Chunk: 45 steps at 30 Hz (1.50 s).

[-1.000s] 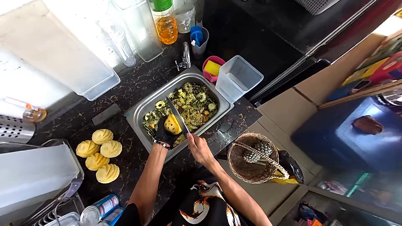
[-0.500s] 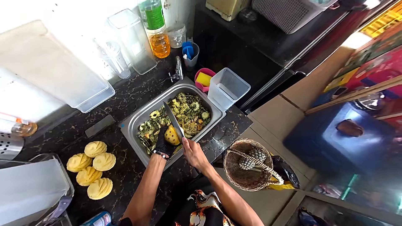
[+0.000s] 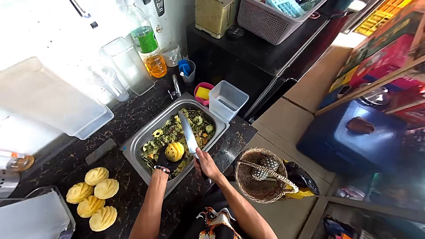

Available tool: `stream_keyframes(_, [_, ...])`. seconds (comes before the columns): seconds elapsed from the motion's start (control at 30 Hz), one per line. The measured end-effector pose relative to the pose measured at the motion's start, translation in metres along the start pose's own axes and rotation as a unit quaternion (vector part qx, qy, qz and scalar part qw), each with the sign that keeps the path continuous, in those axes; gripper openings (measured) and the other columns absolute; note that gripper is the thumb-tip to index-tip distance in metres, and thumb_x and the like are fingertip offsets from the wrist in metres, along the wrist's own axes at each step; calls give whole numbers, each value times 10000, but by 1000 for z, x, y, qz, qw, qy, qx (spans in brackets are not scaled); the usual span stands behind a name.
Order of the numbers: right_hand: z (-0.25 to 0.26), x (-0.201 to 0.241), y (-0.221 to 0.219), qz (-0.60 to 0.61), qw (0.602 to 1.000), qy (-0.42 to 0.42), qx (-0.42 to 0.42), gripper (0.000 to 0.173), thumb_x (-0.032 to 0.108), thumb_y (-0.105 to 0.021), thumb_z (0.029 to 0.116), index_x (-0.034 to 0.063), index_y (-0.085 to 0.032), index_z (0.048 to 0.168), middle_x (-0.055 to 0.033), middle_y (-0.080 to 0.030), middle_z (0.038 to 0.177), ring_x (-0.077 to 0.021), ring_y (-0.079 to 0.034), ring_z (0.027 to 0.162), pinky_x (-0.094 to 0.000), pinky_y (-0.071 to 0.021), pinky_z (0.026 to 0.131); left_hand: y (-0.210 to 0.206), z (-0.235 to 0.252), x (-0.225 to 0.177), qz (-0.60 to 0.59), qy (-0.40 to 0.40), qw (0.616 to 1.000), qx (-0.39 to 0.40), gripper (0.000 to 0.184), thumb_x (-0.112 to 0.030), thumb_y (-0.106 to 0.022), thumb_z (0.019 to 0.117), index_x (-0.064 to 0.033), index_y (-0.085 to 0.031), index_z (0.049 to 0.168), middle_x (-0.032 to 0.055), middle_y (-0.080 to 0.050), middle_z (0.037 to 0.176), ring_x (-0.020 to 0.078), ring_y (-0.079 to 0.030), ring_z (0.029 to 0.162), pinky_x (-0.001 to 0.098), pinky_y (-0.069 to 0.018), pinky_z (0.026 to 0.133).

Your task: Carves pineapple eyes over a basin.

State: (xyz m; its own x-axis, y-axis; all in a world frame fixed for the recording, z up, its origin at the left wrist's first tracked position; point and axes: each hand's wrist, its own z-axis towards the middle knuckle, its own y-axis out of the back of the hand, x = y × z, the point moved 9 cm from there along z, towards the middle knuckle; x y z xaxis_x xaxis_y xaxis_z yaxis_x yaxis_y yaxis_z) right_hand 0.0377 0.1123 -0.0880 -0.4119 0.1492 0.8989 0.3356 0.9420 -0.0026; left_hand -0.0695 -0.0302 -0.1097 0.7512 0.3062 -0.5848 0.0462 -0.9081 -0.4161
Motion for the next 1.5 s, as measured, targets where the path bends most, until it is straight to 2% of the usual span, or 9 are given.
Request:
stream_keyframes(0.1, [3,-7,16,-238,969,-62,-20,663,489,-225,1116,4,-663,1002,-149,-646,843,-289,-662,783,-505,-532,763,8,27,13,-27,21,999,-2,483,-450,-448,1044,-137,-479,1411,186,-570,1348,372,-587,1205,652,-513,893])
stream_keyframes(0.2, [-8,-14,-5,-184,982,-38,33,640,514,-207,1107,61,-621,924,-51,-551,676,-193,-565,555,-402,-508,559,-8,-6,-1,23,32,998,-45,438,-420,-437,1055,-134,-489,1383,144,-576,1312,302,-590,1166,549,-527,901])
stream_keyframes(0.27, [-19,-17,-19,-146,984,-49,85,619,511,-218,1111,65,-600,916,-27,-520,642,-165,-530,507,-361,-485,511,-15,-23,-6,58,26,996,-67,402,-425,-385,1078,-144,-503,1339,93,-596,1225,223,-603,1083,448,-546,859])
stream_keyframes(0.3, [-22,-19,-22,-143,983,-52,103,608,506,-228,1111,67,-597,911,-26,-516,639,-162,-523,502,-358,-479,505,-12,-13,-2,45,13,998,-44,427,-442,-386,1073,-138,-501,1349,110,-603,1233,242,-609,1090,482,-543,857])
stream_keyframes(0.43, [-21,-28,-10,-156,983,-61,73,632,523,-218,1108,66,-609,910,-30,-533,648,-166,-542,521,-367,-495,520,-2,10,2,16,2,1000,-24,483,-477,-447,1042,-140,-487,1385,140,-586,1299,291,-597,1151,552,-532,887])
stream_keyframes(0.53, [-23,-15,18,-228,970,-49,-71,653,491,-226,1111,25,-657,960,-105,-627,756,-251,-648,673,-476,-552,668,7,17,2,-6,17,1000,-26,556,-486,-565,981,-142,-487,1410,164,-565,1365,342,-576,1220,591,-521,927])
stream_keyframes(0.63, [-26,3,12,-288,955,-8,-63,615,487,-259,1106,40,-668,999,-116,-636,791,-279,-660,772,-508,-528,744,10,20,2,-19,11,999,-27,594,-513,-578,967,-145,-482,1423,157,-558,1384,340,-565,1241,603,-511,943])
stream_keyframes(0.87, [-21,-4,-32,-230,973,32,9,607,453,-239,1114,57,-649,904,-62,-601,725,-211,-624,680,-442,-522,679,-4,13,8,-37,7,999,-15,521,-566,-582,934,-185,-539,1286,92,-631,1163,242,-634,1022,486,-558,805])
stream_keyframes(1.5, [-23,-11,-22,-191,981,12,-7,595,416,-212,1114,68,-584,807,-18,-525,611,-153,-553,529,-361,-504,534,-30,9,24,-48,-5,998,28,339,-445,-573,979,-209,-582,1223,43,-652,1061,186,-652,932,407,-567,761])
